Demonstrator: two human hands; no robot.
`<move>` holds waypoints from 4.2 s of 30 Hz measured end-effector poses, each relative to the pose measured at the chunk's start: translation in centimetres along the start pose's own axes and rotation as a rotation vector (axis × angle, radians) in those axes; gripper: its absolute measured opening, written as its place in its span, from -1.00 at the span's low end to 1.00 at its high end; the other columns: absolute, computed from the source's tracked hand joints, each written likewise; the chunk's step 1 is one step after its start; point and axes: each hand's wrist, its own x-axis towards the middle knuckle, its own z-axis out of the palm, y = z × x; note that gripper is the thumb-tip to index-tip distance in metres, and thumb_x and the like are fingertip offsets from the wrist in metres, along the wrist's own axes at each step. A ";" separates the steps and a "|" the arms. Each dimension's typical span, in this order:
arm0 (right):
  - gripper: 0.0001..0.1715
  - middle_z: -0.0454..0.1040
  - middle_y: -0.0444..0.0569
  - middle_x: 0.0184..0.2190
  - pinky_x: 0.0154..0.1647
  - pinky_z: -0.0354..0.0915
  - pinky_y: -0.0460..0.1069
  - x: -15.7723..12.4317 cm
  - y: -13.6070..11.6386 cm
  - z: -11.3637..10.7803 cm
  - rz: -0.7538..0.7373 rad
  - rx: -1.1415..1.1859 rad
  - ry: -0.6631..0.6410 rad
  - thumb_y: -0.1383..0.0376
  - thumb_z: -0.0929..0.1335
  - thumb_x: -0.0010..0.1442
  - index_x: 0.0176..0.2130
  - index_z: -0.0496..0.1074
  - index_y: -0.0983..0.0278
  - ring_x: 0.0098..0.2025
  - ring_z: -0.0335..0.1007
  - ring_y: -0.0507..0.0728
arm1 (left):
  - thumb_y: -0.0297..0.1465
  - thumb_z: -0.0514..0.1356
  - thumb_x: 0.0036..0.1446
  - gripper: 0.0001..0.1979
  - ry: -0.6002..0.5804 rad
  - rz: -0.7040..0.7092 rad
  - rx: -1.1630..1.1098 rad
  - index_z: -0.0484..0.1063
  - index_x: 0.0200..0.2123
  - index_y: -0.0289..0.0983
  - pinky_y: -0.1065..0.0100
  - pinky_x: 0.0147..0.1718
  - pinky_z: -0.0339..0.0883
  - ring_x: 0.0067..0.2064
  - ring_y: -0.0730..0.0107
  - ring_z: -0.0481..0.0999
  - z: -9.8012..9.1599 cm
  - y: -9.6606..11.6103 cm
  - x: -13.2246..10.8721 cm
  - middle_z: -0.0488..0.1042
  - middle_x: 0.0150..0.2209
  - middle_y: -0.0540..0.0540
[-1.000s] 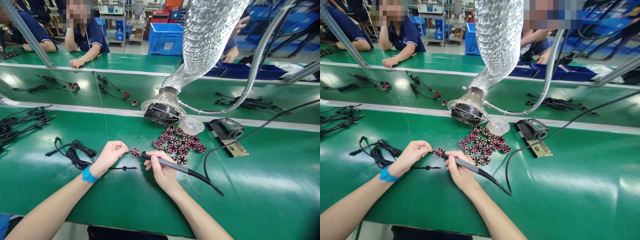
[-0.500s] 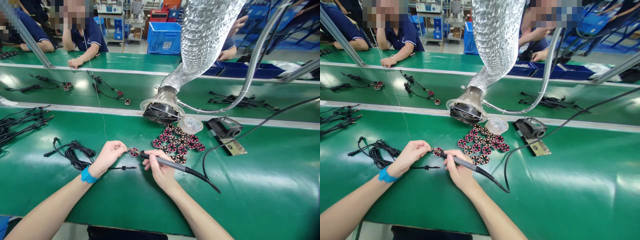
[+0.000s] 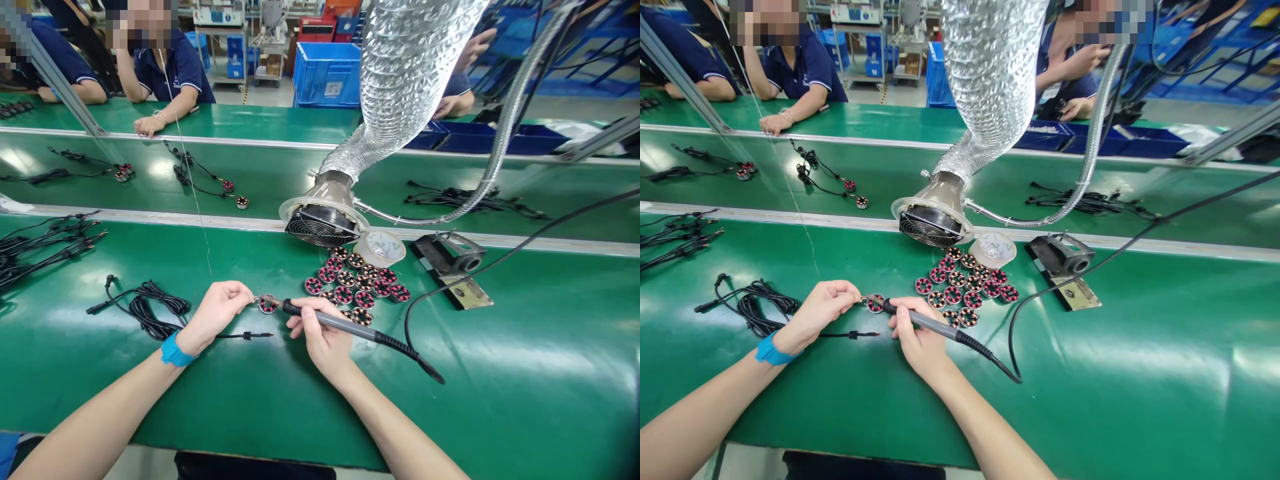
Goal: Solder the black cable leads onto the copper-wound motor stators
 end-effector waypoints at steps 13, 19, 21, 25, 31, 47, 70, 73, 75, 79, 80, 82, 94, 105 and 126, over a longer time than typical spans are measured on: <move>-0.73 0.51 -0.14 -0.54 -0.62 0.37 -0.12 0.0 -0.2 0.1 -0.020 -0.003 0.021 0.17 0.25 0.40 -0.17 0.46 0.24 -0.63 0.45 0.01 | -0.26 0.20 -0.03 -0.79 0.002 -0.008 0.011 0.43 -0.50 -0.31 0.42 -0.57 -0.14 -0.58 0.57 0.03 0.0 0.2 0.0 0.20 -0.63 0.10; -0.75 0.52 -0.15 -0.50 -0.58 0.39 -0.11 0.1 -0.1 0.2 -0.050 -0.068 -0.007 0.19 0.25 0.40 -0.14 0.47 0.22 -0.62 0.44 -0.01 | -0.26 0.21 -0.04 -0.79 0.002 -0.007 0.001 0.42 -0.50 -0.31 0.42 -0.58 -0.14 -0.58 0.58 0.03 0.0 0.3 0.0 0.20 -0.64 0.10; -0.78 0.52 -0.15 -0.47 -0.52 0.41 -0.10 0.1 -0.2 0.3 -0.081 -0.088 -0.011 0.22 0.26 0.39 -0.10 0.47 0.21 -0.60 0.44 -0.01 | -0.26 0.20 -0.04 -0.79 0.000 -0.010 0.005 0.42 -0.50 -0.31 0.43 -0.58 -0.14 -0.58 0.58 0.03 0.0 0.4 0.0 0.20 -0.64 0.10; -0.79 0.54 -0.13 -0.42 -0.35 0.46 -0.07 0.5 -0.6 0.8 -0.170 -0.128 -0.019 0.31 0.29 0.37 -0.05 0.47 0.19 -0.50 0.49 0.01 | -0.27 0.19 -0.05 -0.80 0.001 -0.008 0.013 0.43 -0.50 -0.31 0.43 -0.58 -0.13 -0.58 0.58 0.04 0.0 0.6 -0.1 0.24 -0.63 0.10; -0.65 0.47 0.00 -0.14 -0.06 0.44 -0.01 1.8 -0.2 2.5 -0.318 -0.178 -0.092 0.42 0.28 0.35 0.07 0.44 0.15 -0.14 0.50 0.08 | -0.29 0.18 -0.05 -0.81 -0.001 0.016 0.007 0.41 -0.52 -0.31 0.43 -0.55 -0.06 -0.56 0.56 0.09 0.0 0.3 -0.2 0.25 -0.62 0.09; -0.47 0.32 -0.02 -0.10 -0.01 0.41 -0.01 1.8 0.7 3.6 -0.409 -0.205 -0.187 0.52 0.23 0.32 0.16 0.33 0.08 -0.08 0.42 0.07 | -0.25 0.18 0.10 -0.76 -0.079 0.237 0.090 0.44 -0.44 -0.32 0.38 -0.32 0.22 -0.35 0.37 0.39 0.2 -0.4 -0.4 0.46 -0.44 -0.04; -0.55 0.35 0.00 -0.14 -0.13 0.42 -0.05 1.2 0.7 3.3 -0.418 -0.257 -0.183 0.49 0.25 0.30 0.11 0.37 0.13 -0.18 0.44 0.07 | -0.17 0.21 0.09 -0.70 -0.181 -0.007 0.128 0.40 -0.51 -0.29 0.46 -0.65 -0.16 -0.62 0.60 0.03 -1.0 1.1 -0.7 0.28 -0.60 0.06; -0.57 0.39 0.01 -0.13 -0.08 0.42 -0.02 1.4 0.6 3.1 -0.404 -0.245 -0.175 0.47 0.26 0.32 0.11 0.37 0.14 -0.14 0.46 0.08 | -0.24 0.21 0.04 -0.76 -0.152 0.002 0.148 0.45 -0.51 -0.29 0.46 -0.65 -0.13 -0.62 0.59 0.06 -0.9 1.0 -0.4 0.34 -0.60 0.05; -0.61 0.44 0.02 -0.12 -0.06 0.42 -0.01 1.5 0.3 2.7 -0.399 -0.228 -0.128 0.44 0.27 0.33 0.10 0.39 0.16 -0.13 0.47 0.08 | -0.27 0.20 0.03 -0.79 -0.145 0.004 0.165 0.50 -0.46 -0.30 0.46 -0.64 -0.09 -0.61 0.58 0.10 -1.0 0.9 -0.2 0.38 -0.57 0.04; -0.74 0.55 -0.01 -0.24 -0.14 0.46 0.00 1.2 -0.5 1.6 -0.349 -0.229 0.020 0.39 0.31 0.33 0.00 0.45 0.21 -0.24 0.52 0.09 | -0.24 0.21 0.04 -0.76 -0.133 0.002 0.217 0.55 -0.43 -0.31 0.44 -0.59 0.00 -0.59 0.54 0.19 -1.3 0.8 0.0 0.41 -0.57 0.03; -0.78 0.57 -0.03 -0.30 -0.18 0.46 0.00 0.9 -0.6 1.2 -0.325 -0.237 0.057 0.37 0.31 0.33 -0.05 0.47 0.22 -0.28 0.54 0.09 | -0.23 0.21 0.04 -0.75 -0.133 0.003 0.231 0.56 -0.42 -0.31 0.44 -0.58 0.02 -0.58 0.53 0.20 -1.4 0.8 0.0 0.41 -0.57 0.03; -0.84 0.57 -0.06 -0.41 -0.25 0.48 0.01 0.4 -0.8 0.7 -0.290 -0.255 0.117 0.33 0.31 0.32 -0.16 0.49 0.22 -0.36 0.55 0.10 | -0.22 0.21 0.04 -0.73 -0.135 0.004 0.249 0.57 -0.40 -0.32 0.43 -0.55 0.04 -0.56 0.51 0.23 -1.4 0.7 0.0 0.42 -0.55 0.02; -0.79 0.52 -0.15 -0.57 -0.42 0.42 0.00 -0.6 -1.4 0.2 -0.385 -0.174 0.118 0.34 0.27 0.25 -0.31 0.50 0.20 -0.54 0.50 0.08 | -0.22 0.21 0.05 -0.73 -0.155 -0.003 0.259 0.55 -0.42 -0.33 0.43 -0.51 0.05 -0.50 0.47 0.27 -1.3 0.4 0.0 0.41 -0.54 0.00; -0.79 0.51 -0.17 -0.59 -0.42 0.42 -0.02 -0.6 -1.5 0.4 -0.361 -0.190 0.081 0.34 0.27 0.27 -0.31 0.49 0.20 -0.57 0.48 0.07 | -0.23 0.21 0.03 -0.74 -0.143 0.010 0.244 0.55 -0.44 -0.33 0.45 -0.52 0.07 -0.51 0.47 0.27 -1.1 0.6 -0.2 0.42 -0.55 -0.01; -0.75 0.51 -0.14 -0.57 -0.44 0.41 -0.02 -0.7 -1.5 0.2 -0.295 -0.192 0.101 0.28 0.26 0.31 -0.33 0.50 0.20 -0.54 0.50 0.08 | -0.24 0.21 -0.01 -0.75 -0.152 0.001 0.232 0.55 -0.46 -0.32 0.44 -0.52 0.08 -0.51 0.46 0.27 -1.0 0.6 -0.2 0.40 -0.56 0.00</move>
